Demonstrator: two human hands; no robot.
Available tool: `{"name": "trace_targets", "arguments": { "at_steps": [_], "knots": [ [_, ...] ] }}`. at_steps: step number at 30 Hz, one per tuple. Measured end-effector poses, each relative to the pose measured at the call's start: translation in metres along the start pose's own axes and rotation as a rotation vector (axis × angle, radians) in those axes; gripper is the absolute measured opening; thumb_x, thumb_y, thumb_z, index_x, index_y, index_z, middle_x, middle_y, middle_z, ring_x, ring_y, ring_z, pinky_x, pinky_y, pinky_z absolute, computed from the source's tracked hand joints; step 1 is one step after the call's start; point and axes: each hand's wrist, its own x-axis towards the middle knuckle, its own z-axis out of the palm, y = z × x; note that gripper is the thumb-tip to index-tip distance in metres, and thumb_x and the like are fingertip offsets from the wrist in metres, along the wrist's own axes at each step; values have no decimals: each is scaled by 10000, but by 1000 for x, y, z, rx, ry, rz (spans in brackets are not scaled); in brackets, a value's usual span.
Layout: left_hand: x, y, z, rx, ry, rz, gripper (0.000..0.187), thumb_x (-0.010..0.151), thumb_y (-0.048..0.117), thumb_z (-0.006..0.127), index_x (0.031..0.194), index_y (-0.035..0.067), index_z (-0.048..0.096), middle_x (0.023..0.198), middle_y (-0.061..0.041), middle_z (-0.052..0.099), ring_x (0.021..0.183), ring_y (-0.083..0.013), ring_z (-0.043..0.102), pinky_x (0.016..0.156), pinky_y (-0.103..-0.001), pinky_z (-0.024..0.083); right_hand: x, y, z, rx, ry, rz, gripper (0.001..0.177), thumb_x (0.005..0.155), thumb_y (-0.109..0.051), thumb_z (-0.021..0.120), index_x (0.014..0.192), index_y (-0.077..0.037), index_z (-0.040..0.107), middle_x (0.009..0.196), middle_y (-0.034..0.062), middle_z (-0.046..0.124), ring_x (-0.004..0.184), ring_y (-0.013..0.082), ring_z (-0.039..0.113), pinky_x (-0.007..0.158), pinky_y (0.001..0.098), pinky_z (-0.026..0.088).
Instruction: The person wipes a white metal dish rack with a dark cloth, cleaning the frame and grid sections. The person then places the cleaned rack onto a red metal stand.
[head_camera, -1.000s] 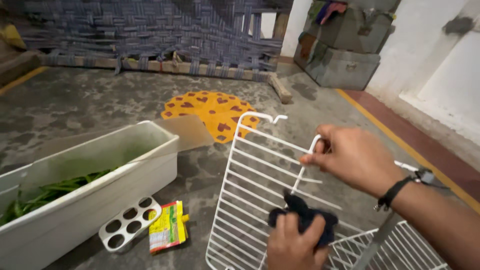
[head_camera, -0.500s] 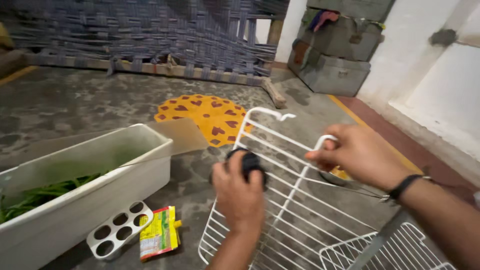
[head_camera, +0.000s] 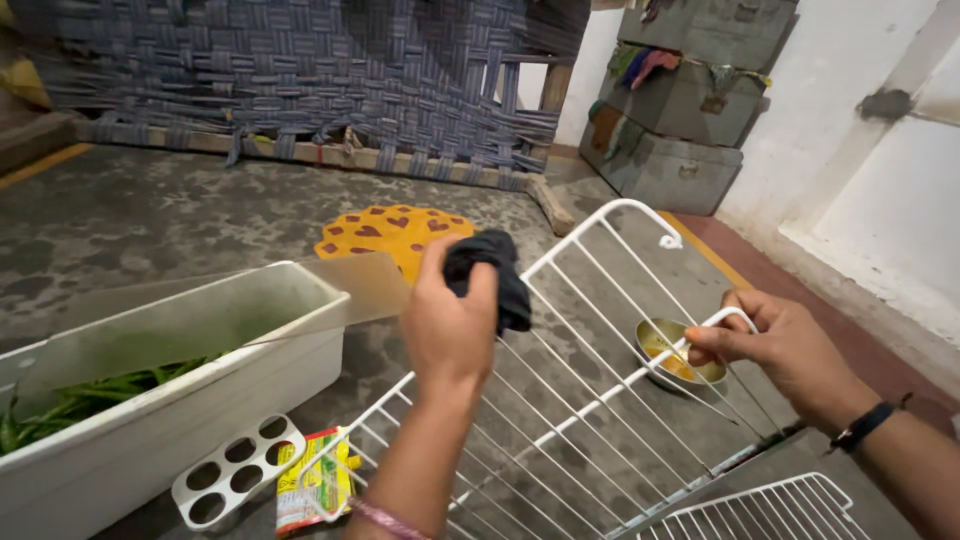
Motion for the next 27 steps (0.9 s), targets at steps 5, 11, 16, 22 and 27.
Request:
{"name": "trace_targets", "arguments": {
  "at_steps": [5, 11, 16, 22, 27],
  "knots": [
    [-16, 29, 14, 20, -50, 82, 419, 816, 349, 665, 1189, 161, 689, 918, -166, 770, 853, -359, 758, 751, -444, 583, -1, -18, 0, -12, -71, -102, 431, 879, -393, 695, 1251, -207, 583, 1248, -9, 708, 1208, 139, 656, 1025, 374, 480],
    [-32, 41, 23, 126, -118, 298, 458, 807, 356, 681, 1224, 167, 690, 961, -188, 762, 840, -398, 738, 753, -488, 580, -30, -86, 31, -645, 93, -788, 527, 757, -435, 795, 1101, -45, 715, 1133, 99, 736, 1094, 233, 676, 934, 391, 505],
    [-52, 18, 33, 177, -235, 358, 426, 788, 337, 685, 1179, 168, 691, 973, -159, 765, 765, -406, 723, 693, -504, 573, -38, -72, 81, -779, -146, -272, 203, 832, -283, 759, 953, -122, 786, 816, 53, 775, 791, 209, 741, 730, 365, 563],
    [-72, -14, 33, 158, -373, 531, 391, 794, 323, 720, 1141, 151, 661, 948, -134, 694, 717, -378, 701, 641, -492, 560, -20, 6, 93, -329, -315, -115, 126, 787, -95, 645, 800, -24, 748, 670, 65, 796, 639, 145, 762, 629, 308, 590],
    [-82, -45, 19, 303, -512, 721, 327, 782, 316, 767, 1039, 162, 638, 870, -102, 593, 764, -332, 673, 672, -481, 539, -32, 66, 114, 69, -423, 147, 168, 887, -126, 629, 938, -26, 753, 681, 19, 718, 583, 89, 612, 536, 260, 453]
  ]
}}
